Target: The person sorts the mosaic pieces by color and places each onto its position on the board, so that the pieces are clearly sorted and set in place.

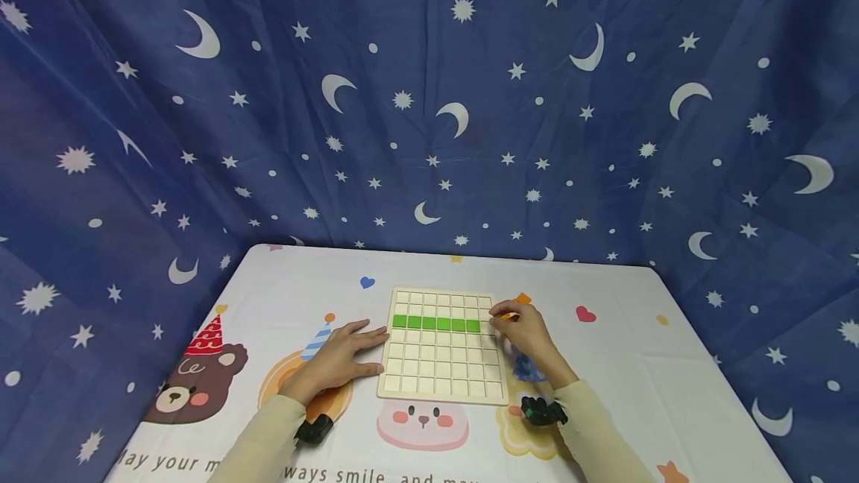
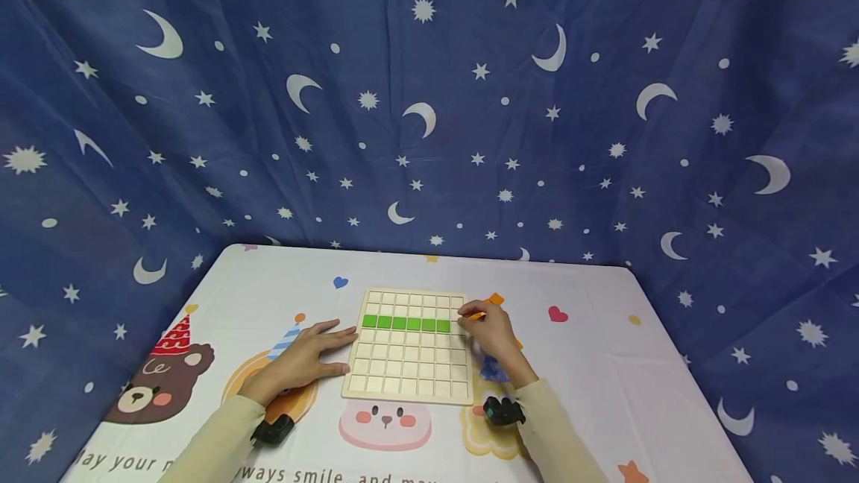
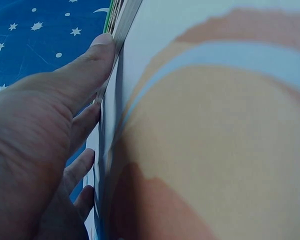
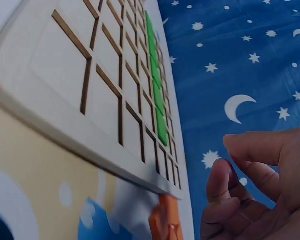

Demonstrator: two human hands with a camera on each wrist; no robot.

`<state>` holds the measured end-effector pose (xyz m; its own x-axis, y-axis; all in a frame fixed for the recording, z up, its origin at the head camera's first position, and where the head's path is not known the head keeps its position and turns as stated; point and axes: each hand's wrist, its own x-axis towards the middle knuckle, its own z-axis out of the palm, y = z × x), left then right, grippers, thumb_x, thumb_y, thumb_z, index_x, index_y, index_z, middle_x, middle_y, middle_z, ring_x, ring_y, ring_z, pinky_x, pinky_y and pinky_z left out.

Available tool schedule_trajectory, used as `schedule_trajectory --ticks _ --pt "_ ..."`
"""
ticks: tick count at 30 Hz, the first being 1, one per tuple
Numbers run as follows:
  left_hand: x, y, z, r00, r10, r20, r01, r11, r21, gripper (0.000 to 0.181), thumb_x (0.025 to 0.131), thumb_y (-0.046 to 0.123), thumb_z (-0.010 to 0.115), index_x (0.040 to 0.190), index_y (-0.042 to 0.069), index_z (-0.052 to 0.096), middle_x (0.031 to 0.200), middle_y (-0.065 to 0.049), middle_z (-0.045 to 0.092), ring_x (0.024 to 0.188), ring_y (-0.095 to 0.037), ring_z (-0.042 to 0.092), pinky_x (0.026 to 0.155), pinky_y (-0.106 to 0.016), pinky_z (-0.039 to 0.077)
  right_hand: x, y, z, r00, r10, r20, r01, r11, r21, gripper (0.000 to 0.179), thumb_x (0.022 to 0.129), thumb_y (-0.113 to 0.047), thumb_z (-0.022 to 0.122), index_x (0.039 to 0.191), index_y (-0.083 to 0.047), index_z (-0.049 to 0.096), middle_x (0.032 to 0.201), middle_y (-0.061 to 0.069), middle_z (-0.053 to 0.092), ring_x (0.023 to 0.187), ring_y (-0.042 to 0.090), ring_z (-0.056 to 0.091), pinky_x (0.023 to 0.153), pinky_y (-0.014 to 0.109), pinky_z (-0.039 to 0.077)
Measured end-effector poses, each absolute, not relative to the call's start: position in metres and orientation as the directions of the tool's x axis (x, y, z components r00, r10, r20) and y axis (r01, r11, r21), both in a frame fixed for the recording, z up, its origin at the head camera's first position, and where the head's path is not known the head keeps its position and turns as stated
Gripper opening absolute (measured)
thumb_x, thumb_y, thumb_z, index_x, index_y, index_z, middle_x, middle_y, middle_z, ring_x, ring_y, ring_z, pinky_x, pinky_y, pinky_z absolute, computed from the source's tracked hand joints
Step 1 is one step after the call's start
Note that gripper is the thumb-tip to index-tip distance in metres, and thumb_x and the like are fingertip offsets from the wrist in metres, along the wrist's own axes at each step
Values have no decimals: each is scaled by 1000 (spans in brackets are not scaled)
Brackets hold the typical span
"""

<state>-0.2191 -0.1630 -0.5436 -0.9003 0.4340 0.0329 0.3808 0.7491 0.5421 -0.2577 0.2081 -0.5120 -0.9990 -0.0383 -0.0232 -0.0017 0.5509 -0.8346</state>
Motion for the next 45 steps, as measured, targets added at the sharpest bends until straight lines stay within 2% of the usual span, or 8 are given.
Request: schedule_trajectory --ticks 4,6,12,18,28,37,45 --pt "-219 -163 -543 -902 430 21 371 752 544 64 83 46 74 141 26 56 150 11 48 147 -33 30 112 -63 30 -251 218 -508 -998 -13 -62 46 527 -849 17 89 -13 71 105 -7 72 99 11 69 75 25 64 63 34 55" --pt "-219 -162 -543 -903 429 13 367 756 541 64 84 47 74 141 27 56 151 11 48 147 -33 30 112 -63 30 -248 222 -507 -998 2 -61 53 530 -846 17 89 -13 71 105 -5 71 99 11 68 76 22 63 64 31 55" --pt "-221 -162 -543 -905 424 7 362 762 537 63 84 46 74 141 27 56 151 11 48 148 -32 30 113 -62 30 -241 233 -504 -1000 19 -10 19 574 -818 16 88 -11 72 102 -4 72 98 9 70 72 14 59 59 22 49" --pt "-222 -162 -543 -905 426 12 365 761 536 64 83 46 75 141 27 55 151 11 48 148 -32 30 113 -62 29 -236 244 -503 -999 31 10 10 595 -804 15 87 -11 72 102 -5 73 100 11 71 71 13 60 59 21 48" --pt "-220 -163 -543 -903 430 8 367 762 533 66 83 46 75 142 27 54 151 11 48 148 -33 30 112 -62 30 -232 264 -507 -997 79 15 40 648 -761 15 86 -12 73 99 -5 72 93 11 70 67 14 58 54 22 47" --pt "-220 -163 -543 -903 430 12 368 759 537 65 84 46 74 142 26 54 151 10 47 148 -33 29 113 -63 29 -230 282 -518 -994 112 -13 88 693 -716 21 84 -18 77 101 -8 71 97 11 72 70 12 63 62 25 48" --pt "-220 -164 -545 -902 430 25 376 758 534 65 83 46 75 142 26 55 151 10 48 148 -32 30 113 -61 29 -227 292 -524 -993 119 10 82 742 -666 25 81 -21 80 100 -7 72 103 14 72 86 21 64 73 30 46"
